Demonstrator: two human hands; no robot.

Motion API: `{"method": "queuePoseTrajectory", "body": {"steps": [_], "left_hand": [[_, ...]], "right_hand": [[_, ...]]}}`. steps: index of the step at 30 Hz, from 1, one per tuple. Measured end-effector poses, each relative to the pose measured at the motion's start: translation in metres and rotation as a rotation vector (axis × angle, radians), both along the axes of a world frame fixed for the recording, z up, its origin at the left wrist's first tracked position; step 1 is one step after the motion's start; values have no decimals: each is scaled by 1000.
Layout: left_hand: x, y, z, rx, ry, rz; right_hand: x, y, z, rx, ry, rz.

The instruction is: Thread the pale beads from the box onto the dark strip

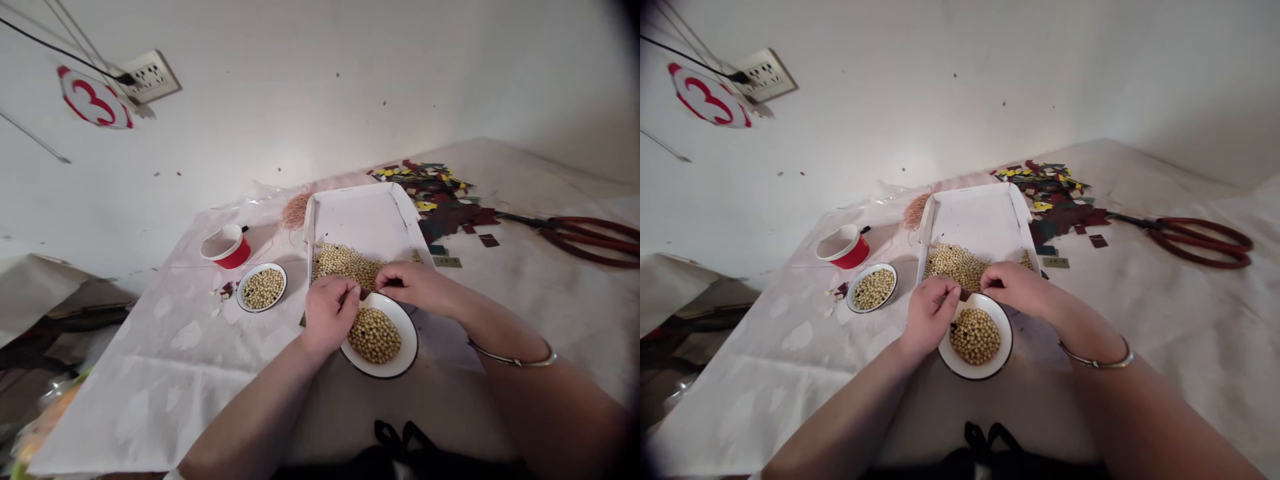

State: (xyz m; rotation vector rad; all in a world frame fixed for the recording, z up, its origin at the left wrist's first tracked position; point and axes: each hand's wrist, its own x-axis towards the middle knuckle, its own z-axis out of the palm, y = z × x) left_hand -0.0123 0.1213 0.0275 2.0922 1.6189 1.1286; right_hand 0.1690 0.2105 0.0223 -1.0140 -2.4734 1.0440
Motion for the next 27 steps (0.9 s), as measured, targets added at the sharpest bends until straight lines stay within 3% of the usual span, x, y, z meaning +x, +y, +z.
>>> {"method": "queuePoseTrajectory", "body": {"steps": [12, 20, 27], "left_hand": [[0, 0, -2, 5, 7, 6], [-1, 0, -1, 3, 5, -5], [-1, 0, 0, 2, 11, 3]], "right_hand": [[-6, -4, -2, 112, -41, -104], [-1, 7, -14, 548, -207, -412], [0, 7, -14, 595, -361, -347]]}}
